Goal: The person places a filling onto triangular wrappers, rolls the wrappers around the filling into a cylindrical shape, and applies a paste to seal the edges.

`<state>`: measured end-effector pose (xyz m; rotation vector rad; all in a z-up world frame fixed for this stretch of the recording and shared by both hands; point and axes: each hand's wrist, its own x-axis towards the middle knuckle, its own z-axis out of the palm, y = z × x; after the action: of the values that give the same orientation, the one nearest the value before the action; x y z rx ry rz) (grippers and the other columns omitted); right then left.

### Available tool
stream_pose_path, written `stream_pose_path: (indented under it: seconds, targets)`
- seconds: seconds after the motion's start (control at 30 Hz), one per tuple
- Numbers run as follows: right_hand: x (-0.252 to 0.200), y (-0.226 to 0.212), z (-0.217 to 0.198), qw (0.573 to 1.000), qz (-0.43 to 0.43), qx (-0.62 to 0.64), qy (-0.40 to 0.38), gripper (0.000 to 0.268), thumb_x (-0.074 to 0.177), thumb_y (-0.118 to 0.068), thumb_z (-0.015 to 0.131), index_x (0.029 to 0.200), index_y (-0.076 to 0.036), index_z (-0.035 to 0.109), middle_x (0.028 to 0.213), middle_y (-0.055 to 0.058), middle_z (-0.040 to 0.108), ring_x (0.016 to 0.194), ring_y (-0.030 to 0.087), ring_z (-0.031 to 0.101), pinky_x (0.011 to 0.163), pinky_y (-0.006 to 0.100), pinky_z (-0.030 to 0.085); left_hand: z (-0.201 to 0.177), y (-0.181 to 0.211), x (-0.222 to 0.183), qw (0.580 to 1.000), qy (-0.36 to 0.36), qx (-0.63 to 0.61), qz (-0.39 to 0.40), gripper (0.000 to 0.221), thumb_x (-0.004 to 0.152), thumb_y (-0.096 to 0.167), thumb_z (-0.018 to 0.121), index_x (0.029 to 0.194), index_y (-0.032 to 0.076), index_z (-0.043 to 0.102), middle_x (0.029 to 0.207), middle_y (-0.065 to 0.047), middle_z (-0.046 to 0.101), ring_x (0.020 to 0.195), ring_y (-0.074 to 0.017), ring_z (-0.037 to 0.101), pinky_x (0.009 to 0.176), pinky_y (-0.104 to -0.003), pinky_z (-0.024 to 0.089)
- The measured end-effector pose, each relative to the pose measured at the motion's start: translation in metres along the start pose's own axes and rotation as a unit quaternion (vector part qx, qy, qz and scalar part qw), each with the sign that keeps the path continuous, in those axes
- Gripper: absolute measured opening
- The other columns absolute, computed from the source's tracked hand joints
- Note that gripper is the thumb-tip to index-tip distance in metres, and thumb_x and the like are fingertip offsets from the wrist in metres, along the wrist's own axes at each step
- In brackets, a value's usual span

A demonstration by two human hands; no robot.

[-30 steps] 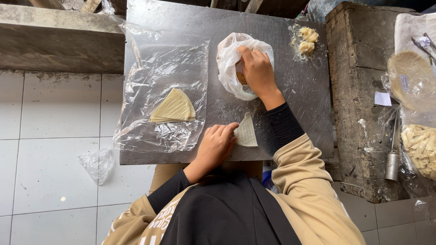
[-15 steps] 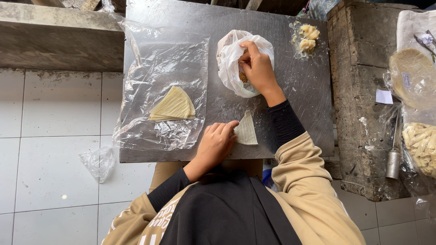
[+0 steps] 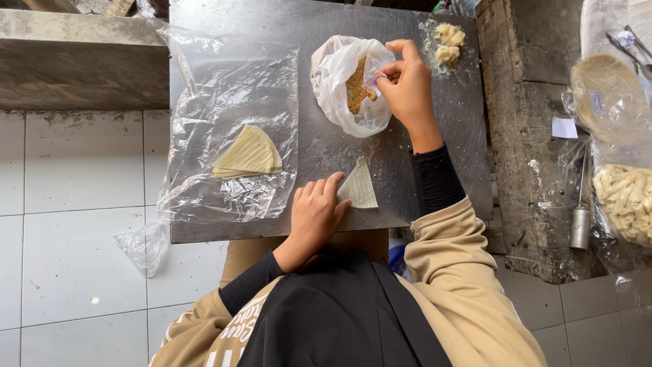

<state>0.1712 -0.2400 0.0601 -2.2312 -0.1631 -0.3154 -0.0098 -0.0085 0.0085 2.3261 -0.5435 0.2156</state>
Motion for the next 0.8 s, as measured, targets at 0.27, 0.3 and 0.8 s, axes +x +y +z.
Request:
stream_pose_path:
  seconds: [0.27, 0.3, 0.8]
  targets:
    - [-0.042, -0.034, -0.028, 0.997, 0.044, 0.039, -0.044, 0.043, 0.093, 0.006, 0.070, 0.132, 0.003, 0.053, 0.098, 0.012, 0.079, 0.084, 0.014, 0.076, 0.073, 0.027, 0.062, 0.007, 0.006, -0.001, 0.999, 0.011, 0.005, -0.037, 0.060, 0.080, 0.025, 0.081, 0.134, 0.011, 0.058, 0.100, -0.005, 0.069, 0.094, -0.0248, 0.064, 0.084, -0.039, 0.042]
    - [-0.051, -0.039, -0.028, 0.996, 0.058, 0.045, -0.053, 0.043, 0.093, 0.006, 0.069, 0.132, 0.002, 0.053, 0.098, 0.012, 0.078, 0.084, 0.013, 0.077, 0.073, 0.027, 0.063, 0.006, 0.006, -0.001, 0.999, 0.012, 0.007, -0.041, 0.060, 0.080, 0.026, 0.080, 0.134, 0.011, 0.058, 0.100, -0.005, 0.069, 0.094, -0.0245, 0.064, 0.084, -0.039, 0.042]
    - [-0.197, -0.051, 0.029, 0.935, -0.264, -0.229, 0.061, 0.043, 0.092, 0.006, 0.071, 0.132, 0.002, 0.056, 0.107, 0.016, 0.069, 0.101, 0.034, 0.069, 0.085, 0.041, 0.059, 0.012, 0.009, -0.003, 0.999, 0.031, -0.033, -0.030, 0.048, 0.088, 0.013, 0.070, 0.134, 0.013, 0.057, 0.089, 0.005, 0.068, 0.086, -0.0151, 0.065, 0.080, -0.036, 0.036]
